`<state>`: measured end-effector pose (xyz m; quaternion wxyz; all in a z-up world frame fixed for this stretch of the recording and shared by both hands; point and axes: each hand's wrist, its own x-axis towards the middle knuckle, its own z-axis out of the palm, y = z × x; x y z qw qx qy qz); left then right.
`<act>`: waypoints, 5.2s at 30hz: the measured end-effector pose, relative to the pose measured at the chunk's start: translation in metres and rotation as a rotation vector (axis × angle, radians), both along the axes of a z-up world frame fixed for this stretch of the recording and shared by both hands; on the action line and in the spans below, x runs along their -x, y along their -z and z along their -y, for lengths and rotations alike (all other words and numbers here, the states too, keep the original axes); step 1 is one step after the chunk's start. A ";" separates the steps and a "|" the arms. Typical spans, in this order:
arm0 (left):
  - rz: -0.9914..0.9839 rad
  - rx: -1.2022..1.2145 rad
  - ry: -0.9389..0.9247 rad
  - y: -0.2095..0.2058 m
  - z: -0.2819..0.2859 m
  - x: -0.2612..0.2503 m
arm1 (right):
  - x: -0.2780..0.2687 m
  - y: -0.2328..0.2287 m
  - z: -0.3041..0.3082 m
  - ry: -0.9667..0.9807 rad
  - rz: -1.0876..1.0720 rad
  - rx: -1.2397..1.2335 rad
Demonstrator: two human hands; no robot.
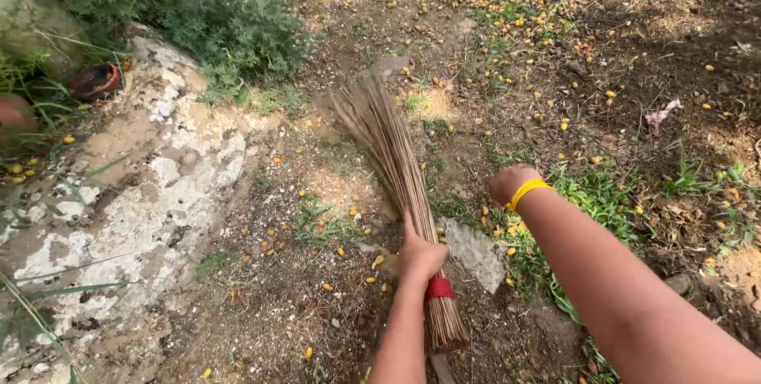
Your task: The recorder cleans up a garden by sweeping seeds and debris into a dustpan and picking them up.
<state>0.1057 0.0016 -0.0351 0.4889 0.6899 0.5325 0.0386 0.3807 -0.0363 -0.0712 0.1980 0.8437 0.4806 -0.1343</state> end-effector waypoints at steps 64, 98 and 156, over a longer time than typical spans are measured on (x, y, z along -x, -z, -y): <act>-0.529 -0.676 0.630 -0.061 0.010 0.020 | 0.040 -0.172 0.051 0.042 0.034 -1.165; -0.665 -1.025 0.528 0.002 -0.042 0.026 | -0.011 -0.039 0.034 0.074 -0.217 0.182; -0.629 -0.755 0.658 -0.018 0.014 0.089 | 0.036 -0.097 0.026 0.061 -0.012 0.228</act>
